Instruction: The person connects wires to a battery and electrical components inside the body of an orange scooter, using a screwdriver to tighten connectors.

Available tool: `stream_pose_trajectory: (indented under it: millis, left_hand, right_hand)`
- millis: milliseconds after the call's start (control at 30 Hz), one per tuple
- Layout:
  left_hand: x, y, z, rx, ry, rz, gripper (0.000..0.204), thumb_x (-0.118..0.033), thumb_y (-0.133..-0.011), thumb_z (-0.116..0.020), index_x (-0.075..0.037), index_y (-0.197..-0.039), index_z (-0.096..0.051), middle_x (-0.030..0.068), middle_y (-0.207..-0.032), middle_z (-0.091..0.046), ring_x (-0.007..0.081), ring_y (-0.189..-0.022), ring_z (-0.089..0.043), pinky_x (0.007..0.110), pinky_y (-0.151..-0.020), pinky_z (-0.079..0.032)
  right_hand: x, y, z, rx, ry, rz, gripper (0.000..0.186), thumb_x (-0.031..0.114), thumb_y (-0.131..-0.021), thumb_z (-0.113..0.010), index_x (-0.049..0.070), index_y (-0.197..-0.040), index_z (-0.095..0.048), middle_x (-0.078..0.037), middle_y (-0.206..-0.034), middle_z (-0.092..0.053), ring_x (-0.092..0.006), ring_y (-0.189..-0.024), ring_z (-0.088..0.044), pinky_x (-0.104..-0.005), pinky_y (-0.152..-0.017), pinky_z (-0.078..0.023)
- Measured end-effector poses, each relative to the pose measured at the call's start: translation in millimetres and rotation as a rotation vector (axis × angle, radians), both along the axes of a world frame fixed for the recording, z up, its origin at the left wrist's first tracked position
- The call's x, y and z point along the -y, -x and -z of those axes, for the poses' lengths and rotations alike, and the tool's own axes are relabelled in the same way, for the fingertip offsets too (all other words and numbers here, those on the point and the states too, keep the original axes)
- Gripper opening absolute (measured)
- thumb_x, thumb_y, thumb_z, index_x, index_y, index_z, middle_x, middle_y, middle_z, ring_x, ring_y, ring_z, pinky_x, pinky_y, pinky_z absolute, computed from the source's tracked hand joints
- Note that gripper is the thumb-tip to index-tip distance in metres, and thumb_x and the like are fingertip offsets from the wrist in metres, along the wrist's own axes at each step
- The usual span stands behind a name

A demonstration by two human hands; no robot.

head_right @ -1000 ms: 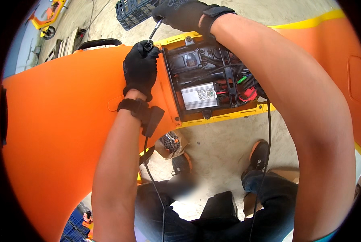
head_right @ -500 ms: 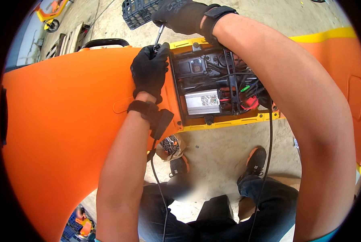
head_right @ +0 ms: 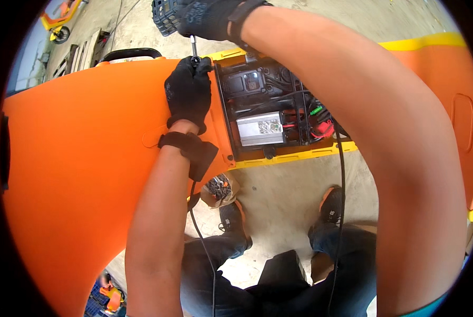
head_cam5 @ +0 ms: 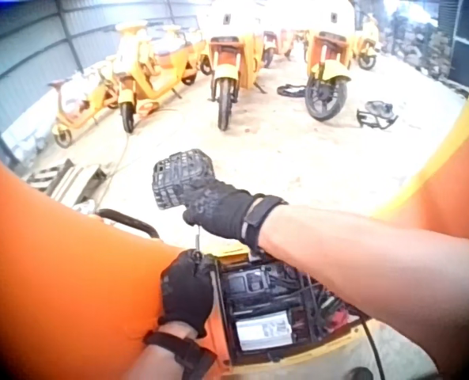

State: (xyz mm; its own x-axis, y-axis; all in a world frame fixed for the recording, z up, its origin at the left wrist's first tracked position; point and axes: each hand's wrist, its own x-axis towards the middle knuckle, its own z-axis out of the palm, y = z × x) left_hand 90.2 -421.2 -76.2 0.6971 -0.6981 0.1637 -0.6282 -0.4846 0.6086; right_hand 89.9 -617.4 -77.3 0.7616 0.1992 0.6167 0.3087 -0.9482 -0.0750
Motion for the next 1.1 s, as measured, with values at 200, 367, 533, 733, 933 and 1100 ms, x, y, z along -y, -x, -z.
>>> stream_pose_trajectory:
  millis: [200,367,533,733,933,1100]
  left_hand:
    - [-2,-3,6,0.034,0.006,0.021,0.028,-0.028,-0.093,-0.063,-0.001,-0.088,-0.067,0.0185,-0.078,-0.067,0.0368,-0.074,-0.065,0.044,-0.068,-0.049]
    - [-3,-6,11,0.066,0.0,0.029,0.028,-0.03,-0.094,-0.061,-0.003,-0.088,-0.067,0.0172,-0.075,-0.067,0.0355,-0.071,-0.065,0.043,-0.066,-0.049]
    - [0,-5,23,0.041,-0.031,0.043,0.024,-0.025,-0.096,-0.06,-0.003,-0.092,-0.066,0.0162,-0.074,-0.066,0.0303,-0.066,-0.065,0.041,-0.064,-0.05]
    - [-6,-23,25,0.026,0.015,0.051,0.026,-0.013,-0.097,-0.057,-0.002,-0.119,-0.063,0.0077,-0.072,-0.065,0.0149,-0.061,-0.061,0.033,-0.057,-0.05]
    - [13,-19,-14,-0.929,0.081,0.134,0.03,-0.016,-0.099,-0.057,0.007,-0.118,-0.061,0.0107,-0.076,-0.069,0.0144,-0.061,-0.068,0.023,-0.058,-0.057]
    - [11,-39,-40,-0.447,-0.268,-0.083,0.029,-0.026,-0.097,-0.064,0.003,-0.094,-0.07,0.0069,-0.072,-0.067,0.0133,-0.06,-0.064,0.025,-0.058,-0.055]
  right_hand:
    - [-8,-6,-12,-0.296,0.218,0.105,0.022,0.026,-0.082,-0.059,0.009,-0.084,-0.072,-0.017,-0.091,-0.067,-0.0353,-0.086,-0.066,-0.049,-0.075,-0.052]
    - [4,37,-27,-0.29,0.258,0.122,0.02,0.026,-0.085,-0.057,0.018,-0.091,-0.074,-0.018,-0.089,-0.067,-0.0353,-0.094,-0.064,-0.0452,-0.079,-0.051]
    - [3,57,-31,-0.592,0.14,0.164,0.019,0.021,-0.087,-0.055,0.016,-0.095,-0.071,-0.017,-0.087,-0.069,-0.0363,-0.088,-0.066,-0.0462,-0.074,-0.053]
    - [-12,94,5,-0.353,0.042,0.15,0.026,0.02,-0.092,-0.059,0.01,-0.116,-0.063,-0.018,-0.094,-0.068,-0.0362,-0.093,-0.066,-0.0462,-0.082,-0.052]
    - [-58,127,20,-0.605,-0.27,0.364,0.016,0.013,-0.088,-0.062,0.0,-0.097,-0.065,-0.02,-0.091,-0.065,-0.0366,-0.088,-0.066,-0.0426,-0.08,-0.053]
    - [-117,104,18,-0.456,-0.665,0.334,0.014,0.01,-0.082,-0.062,0.0,-0.091,-0.067,-0.021,-0.087,-0.065,-0.0359,-0.08,-0.066,-0.0418,-0.07,-0.055]
